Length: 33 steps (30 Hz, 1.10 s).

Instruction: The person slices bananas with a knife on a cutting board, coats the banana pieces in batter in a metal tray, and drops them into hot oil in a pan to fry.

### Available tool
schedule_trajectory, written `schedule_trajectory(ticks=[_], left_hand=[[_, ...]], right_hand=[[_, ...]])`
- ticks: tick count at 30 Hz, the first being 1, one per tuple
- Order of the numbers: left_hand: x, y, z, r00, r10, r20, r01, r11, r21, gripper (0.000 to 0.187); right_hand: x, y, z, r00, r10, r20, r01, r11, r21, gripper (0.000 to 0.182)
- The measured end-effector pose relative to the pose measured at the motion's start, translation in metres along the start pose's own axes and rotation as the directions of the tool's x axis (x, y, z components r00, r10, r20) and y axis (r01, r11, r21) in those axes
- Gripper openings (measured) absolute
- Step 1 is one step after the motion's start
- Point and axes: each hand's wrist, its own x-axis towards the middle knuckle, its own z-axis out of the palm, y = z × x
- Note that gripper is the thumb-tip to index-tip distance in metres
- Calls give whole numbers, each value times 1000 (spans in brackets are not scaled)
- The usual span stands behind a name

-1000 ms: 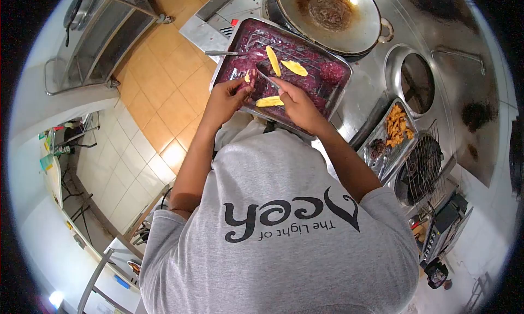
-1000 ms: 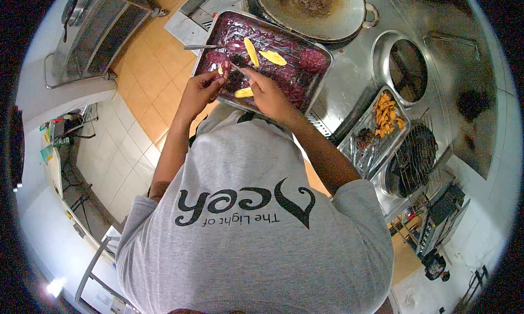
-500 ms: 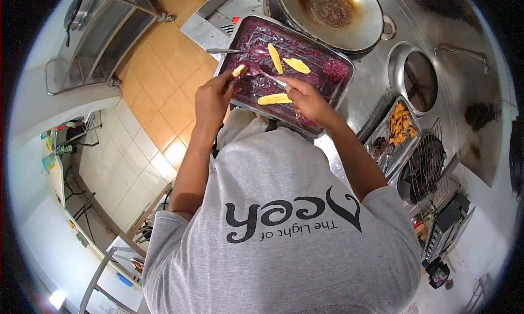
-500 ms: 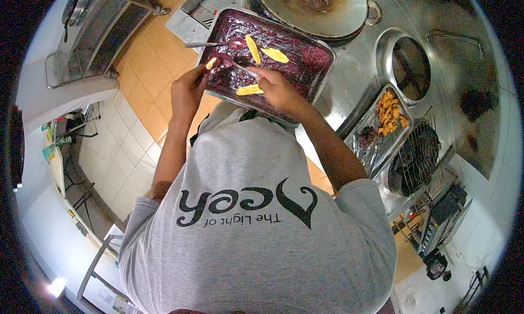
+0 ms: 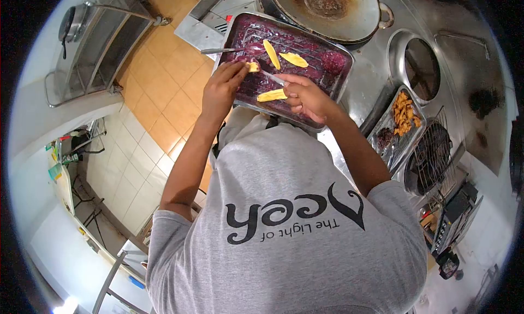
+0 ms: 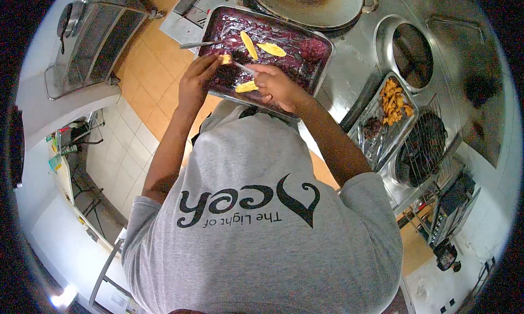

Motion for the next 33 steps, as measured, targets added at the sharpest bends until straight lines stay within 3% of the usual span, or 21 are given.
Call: schedule_trajectory(ticks=[6,9,10,13,14,17,18,19,21,23,26,29,30,33], left_hand=[[6,0,10,986,58,159,-58,998,-3,37],[8,-2,15,981,56,186,-52,998,-26,39],[8,-3,16,980,55,191,-49,998,-35,39],[6,-11,22,967,-54,250,85,990,-116,40],[6,-13,22,965,-92,244,156,954,-258,37],[5,-27,29,780,-330,531,525,807,-271,31],[6,-28,29,786,-307,537,514,806,-292,29],[8,-28,28,791,-284,542,505,804,-314,27],[9,-28,31,804,-259,535,476,820,-319,24],[11,-29,39,821,-246,515,434,855,-284,23],[16,-40,43,827,-249,505,410,881,-238,18],[20,-47,41,857,-333,393,478,800,-363,19],[21,-48,41,861,-359,361,473,825,-310,21],[17,-40,44,911,-264,316,361,881,-306,20]], right_hand=[[-1,0,-12,992,124,10,-124,967,225,39],[0,3,-18,992,126,19,-127,971,203,38],[0,6,-23,994,100,-43,-94,988,120,39],[-6,10,-27,977,23,-211,-51,991,-126,40],[-14,7,-26,965,6,-263,-59,979,-196,41],[-28,12,-45,930,-99,-353,-22,946,-325,41],[-32,19,-58,918,-140,-371,-2,934,-356,41],[-34,28,-72,882,-303,-361,93,863,-497,40],[-35,41,-98,757,-599,-261,241,627,-741,39],[-58,28,-92,773,-531,-347,126,664,-737,36],[-69,31,-97,738,-553,-386,109,662,-741,34],[-71,40,-98,719,-583,-377,87,614,-785,34],[-70,43,-96,708,-608,-359,100,590,-802,34],[-70,46,-86,726,-582,-366,101,617,-781,36]])
